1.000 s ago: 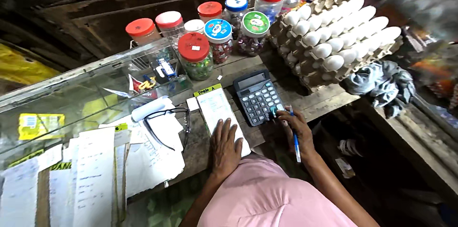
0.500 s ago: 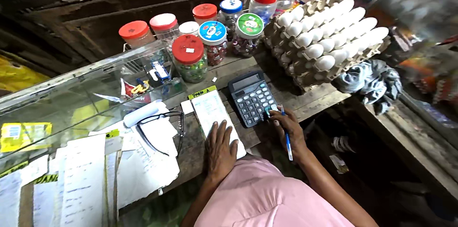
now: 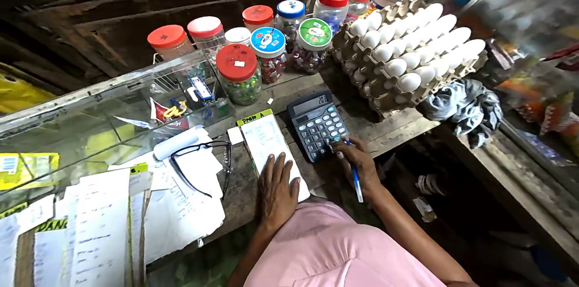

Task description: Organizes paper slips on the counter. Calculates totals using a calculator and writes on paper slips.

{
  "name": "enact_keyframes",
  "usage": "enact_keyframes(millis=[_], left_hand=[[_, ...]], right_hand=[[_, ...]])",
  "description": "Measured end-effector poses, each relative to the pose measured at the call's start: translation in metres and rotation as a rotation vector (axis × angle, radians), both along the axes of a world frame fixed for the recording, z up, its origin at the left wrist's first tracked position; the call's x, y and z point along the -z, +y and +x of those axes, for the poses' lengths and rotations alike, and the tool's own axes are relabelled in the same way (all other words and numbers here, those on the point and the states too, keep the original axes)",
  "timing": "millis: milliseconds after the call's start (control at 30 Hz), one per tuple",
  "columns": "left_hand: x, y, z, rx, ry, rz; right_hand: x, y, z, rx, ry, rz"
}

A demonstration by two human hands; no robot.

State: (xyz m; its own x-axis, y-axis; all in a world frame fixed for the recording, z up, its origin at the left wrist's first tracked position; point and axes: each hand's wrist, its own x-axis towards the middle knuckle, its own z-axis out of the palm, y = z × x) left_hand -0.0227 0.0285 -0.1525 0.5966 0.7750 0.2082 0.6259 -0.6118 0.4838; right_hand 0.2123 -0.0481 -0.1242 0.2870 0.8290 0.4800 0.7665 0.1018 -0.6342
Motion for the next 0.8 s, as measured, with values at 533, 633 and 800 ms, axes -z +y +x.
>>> enact_keyframes(millis=[533, 633, 800], left_hand=[[-0.006, 0.001, 0.000, -0.001, 0.034, -0.008], [-0.006, 0.000, 0.001, -0.002, 0.022, -0.005], [-0.005, 0.001, 0.001, 0.002, 0.002, -0.021]], right_hand=[[-0.002, 0.052, -0.006, -0.062, -0.103, -0.039], [-0.006, 0.036, -0.005, -0.038, -0.032, 0.010], [0.005, 0.004, 0.006, 0.023, 0.024, -0.003]])
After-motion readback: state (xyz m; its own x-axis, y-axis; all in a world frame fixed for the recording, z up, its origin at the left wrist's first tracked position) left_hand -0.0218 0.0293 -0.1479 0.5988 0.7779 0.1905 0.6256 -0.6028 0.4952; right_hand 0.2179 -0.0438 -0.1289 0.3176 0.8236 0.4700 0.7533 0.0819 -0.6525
